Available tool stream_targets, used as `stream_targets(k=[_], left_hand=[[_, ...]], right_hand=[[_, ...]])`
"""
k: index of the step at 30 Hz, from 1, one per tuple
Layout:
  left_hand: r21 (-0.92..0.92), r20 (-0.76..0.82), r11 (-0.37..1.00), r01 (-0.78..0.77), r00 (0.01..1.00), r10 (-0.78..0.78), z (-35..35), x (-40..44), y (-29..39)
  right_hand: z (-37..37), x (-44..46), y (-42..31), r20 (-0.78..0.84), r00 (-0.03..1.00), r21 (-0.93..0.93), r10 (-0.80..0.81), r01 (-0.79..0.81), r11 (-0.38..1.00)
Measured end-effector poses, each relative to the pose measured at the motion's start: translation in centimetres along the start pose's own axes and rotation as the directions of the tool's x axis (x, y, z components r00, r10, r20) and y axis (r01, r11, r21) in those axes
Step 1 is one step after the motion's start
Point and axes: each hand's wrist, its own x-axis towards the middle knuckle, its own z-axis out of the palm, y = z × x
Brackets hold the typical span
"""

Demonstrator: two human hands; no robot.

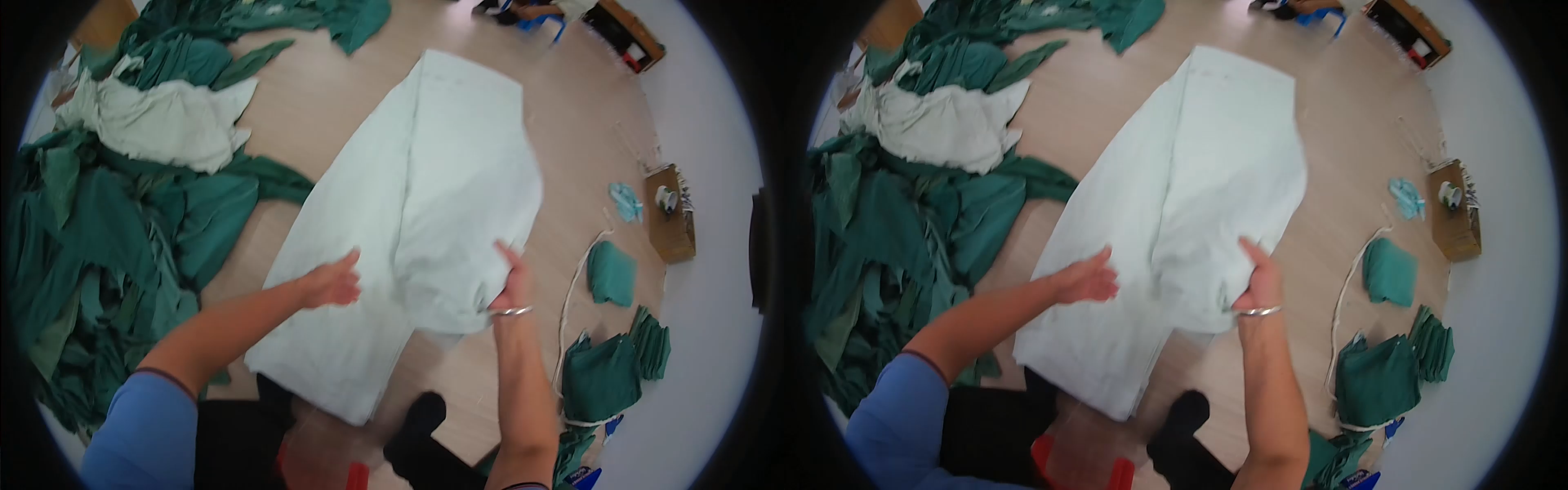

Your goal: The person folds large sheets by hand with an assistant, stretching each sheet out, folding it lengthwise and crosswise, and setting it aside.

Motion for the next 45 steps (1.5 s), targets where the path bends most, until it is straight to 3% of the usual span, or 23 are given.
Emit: stream_targets(k=[3, 5, 8, 9, 11, 13, 14, 16, 17, 19, 20, 21, 22, 24, 25, 27, 30, 32, 35, 38, 40, 42, 45], left_hand=[[-0.224, 0.247, 0.975, -0.002, 0.967, 0.059, 1.9, -0.5, 1.5], [-0.469, 0.396, 0.879, -0.089, 0.868, 0.299, 4.1, -2.0, 3.4], [-0.478, 0.039, 0.664, -0.575, 0.742, 0.67, 6.0, -6.4, 7.5], [-0.495, -0.015, 0.572, -0.654, 0.664, 0.747, 5.0, -6.3, 8.9], [-0.628, 0.115, 0.528, -0.572, 0.602, 0.79, 1.8, -8.1, 11.5], [-0.171, -0.045, 0.523, -0.835, 0.537, 0.842, -0.6, -10.9, 11.4], [-0.171, -0.052, 0.536, -0.826, 0.551, 0.833, -2.9, -12.3, 10.0], [0.123, 0.182, 0.655, -0.745, 0.666, 0.723, -8.6, -16.0, 7.1], [0.278, 0.284, 0.665, -0.693, 0.721, 0.633, -9.8, -16.8, 6.3], [0.191, -0.137, 0.888, -0.419, 0.884, 0.446, -6.3, -19.7, 1.1], [0.182, -0.144, 0.932, -0.313, 0.929, 0.34, -7.9, -18.7, -2.0], [0.096, -0.242, 0.965, -0.245, 0.934, 0.261, -7.8, -17.5, -5.3], [0.339, -0.352, 0.932, 0.132, 0.936, -0.005, -10.1, -15.6, -7.7], [0.557, -0.384, 0.827, 0.073, 0.906, 0.178, -13.7, -12.3, -13.2], [0.56, -0.376, 0.827, 0.048, 0.904, 0.203, -14.0, -12.3, -12.9], [0.474, -0.494, 0.879, 0.05, 0.842, 0.218, -14.5, -12.4, -12.5], [0.529, -0.511, 0.844, -0.087, 0.762, 0.399, -15.7, -10.8, -11.1], [0.614, -0.489, 0.765, -0.195, 0.666, 0.563, -16.1, -7.6, -7.4], [0.687, -0.469, 0.717, -0.114, 0.685, 0.557, -14.8, -4.6, -3.7], [0.701, -0.426, 0.71, -0.069, 0.758, 0.495, -13.3, -3.1, -1.6], [0.691, -0.44, 0.72, -0.061, 0.755, 0.486, -13.1, -3.5, -3.6], [0.648, -0.503, 0.76, 0.06, 0.783, 0.367, -11.1, -7.1, -5.4], [0.528, -0.403, 0.849, -0.001, 0.88, 0.251, -11.8, -9.4, -11.9]], right_hand=[[6.8, -3.4, -1.7, 0.247, 0.966, 0.101, 0.073, -0.1, 0.99], [9.6, -5.0, -1.7, 0.343, 0.937, 0.112, 0.07, -0.114, 0.987], [12.1, -7.2, -0.8, 0.372, 0.927, 0.128, 0.042, -0.096, 0.987], [12.6, -8.2, -0.6, 0.375, 0.927, 0.146, 0.015, -0.075, 0.986], [13.3, -10.3, 0.1, 0.356, 0.934, 0.112, 0.02, -0.064, 0.992], [13.5, -12.8, 1.7, 0.187, 0.981, -0.105, 0.059, -0.04, 0.994], [13.0, -14.5, 3.2, 0.159, 0.982, -0.169, 0.104, -0.077, 0.983], [12.1, -17.8, 6.9, -0.043, 0.996, -0.308, 0.084, -0.093, 0.947], [10.2, -19.0, 8.9, -0.03, 0.987, -0.41, 0.161, -0.159, 0.898], [6.7, -20.6, 13.9, -0.095, 0.937, -0.445, 0.336, -0.342, 0.828], [3.8, -20.7, 17.1, -0.143, 0.919, -0.526, 0.368, -0.385, 0.758], [-0.4, -20.1, 20.7, -0.2, 0.892, -0.749, 0.405, -0.406, 0.524], [-3.7, -19.1, 23.8, -0.251, 0.883, -0.887, 0.396, -0.374, 0.272], [-11.7, -16.6, 29.1, -0.202, 0.913, -0.958, 0.355, -0.259, 0.121], [-11.2, -15.2, 27.5, -0.19, 0.923, -0.964, 0.336, -0.241, 0.115], [-11.2, -13.6, 23.4, -0.416, 0.705, -0.809, 0.575, -0.575, 0.12], [-12.5, -9.8, 19.8, -0.442, 0.774, -0.811, 0.453, -0.56, 0.167], [-10.1, -6.1, 16.3, -0.449, 0.881, -0.84, 0.152, -0.473, 0.264], [-12.4, -0.1, 16.1, -0.338, 0.936, -0.87, -0.095, -0.273, 0.41], [-8.1, 1.8, 16.4, -0.368, 0.923, -0.869, -0.112, -0.298, 0.395], [-6.8, 0.5, 18.6, -0.276, 0.93, -0.877, -0.243, -0.14, 0.46], [-7.0, -2.3, 20.2, -0.316, 0.928, -0.88, -0.199, -0.209, 0.426], [-9.7, -6.8, 23.6, -0.225, 0.97, -0.865, -0.095, -0.154, 0.477]])
